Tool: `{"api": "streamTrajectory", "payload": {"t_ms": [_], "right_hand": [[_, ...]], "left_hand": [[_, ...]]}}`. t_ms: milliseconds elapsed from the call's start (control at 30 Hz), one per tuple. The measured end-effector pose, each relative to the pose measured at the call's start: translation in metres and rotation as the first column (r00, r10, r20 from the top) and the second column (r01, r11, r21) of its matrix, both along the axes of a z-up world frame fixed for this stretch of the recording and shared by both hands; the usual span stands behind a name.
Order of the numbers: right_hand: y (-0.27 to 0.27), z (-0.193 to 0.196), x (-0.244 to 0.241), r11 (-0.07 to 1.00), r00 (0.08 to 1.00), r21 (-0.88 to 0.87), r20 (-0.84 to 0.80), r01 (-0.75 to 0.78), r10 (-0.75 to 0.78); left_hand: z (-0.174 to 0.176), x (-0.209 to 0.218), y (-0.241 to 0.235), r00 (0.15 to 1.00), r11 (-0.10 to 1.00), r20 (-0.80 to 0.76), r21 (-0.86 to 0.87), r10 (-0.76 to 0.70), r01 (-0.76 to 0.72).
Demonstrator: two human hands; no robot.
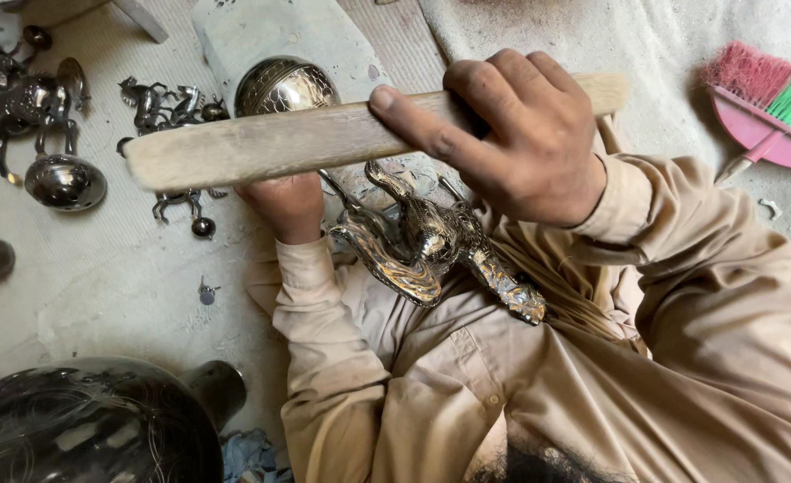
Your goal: The person sits on the floor and uses a wooden mallet and a small metal chisel to engrave a pattern onto a silver-colored metal horse figurine. They repeatedly strike the chisel to create textured details on the horse's body and a spherical object attached to it.
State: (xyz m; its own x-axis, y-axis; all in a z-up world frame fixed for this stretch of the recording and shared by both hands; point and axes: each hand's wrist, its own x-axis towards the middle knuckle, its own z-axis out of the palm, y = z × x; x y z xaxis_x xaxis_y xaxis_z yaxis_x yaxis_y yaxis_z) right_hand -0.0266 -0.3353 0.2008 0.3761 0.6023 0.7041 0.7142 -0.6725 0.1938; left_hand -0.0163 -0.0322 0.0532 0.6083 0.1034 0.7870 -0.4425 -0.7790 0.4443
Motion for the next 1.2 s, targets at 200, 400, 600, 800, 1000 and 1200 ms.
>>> {"api": "streamTrajectory", "payload": {"t_ms": [200, 400, 600, 800, 1000, 1200], "right_hand": [[-0.003, -0.007, 0.002, 1.000, 1.000, -0.009, 0.009, 0.020, -0.020], [-0.005, -0.017, 0.004, 1.000, 0.995, 0.001, 0.099, 0.011, -0.011], [-0.001, -0.012, 0.000, 1.000, 0.998, 0.010, 0.058, -0.003, 0.002], [-0.005, -0.016, -0.006, 0.993, 0.994, -0.044, 0.046, 0.106, -0.104], [-0.009, -0.028, -0.001, 0.996, 0.995, -0.023, 0.055, 0.085, -0.083], [-0.009, -0.029, -0.002, 0.997, 0.997, 0.019, 0.039, 0.069, -0.069]], "left_hand": [[-0.007, 0.006, 0.007, 0.989, 0.991, -0.137, -0.133, -0.052, 0.033], [-0.016, 0.005, 0.003, 0.992, 0.972, -0.013, -0.203, -0.126, 0.120], [-0.010, 0.010, 0.007, 0.982, 0.982, -0.190, -0.187, -0.018, -0.018], [0.002, 0.001, 0.007, 0.996, 0.998, -0.076, 0.042, -0.037, 0.040], [-0.012, 0.004, 0.018, 0.992, 0.996, -0.126, 0.086, 0.004, 0.007], [-0.008, 0.011, 0.017, 0.991, 0.983, -0.042, 0.128, -0.126, 0.130]]}}
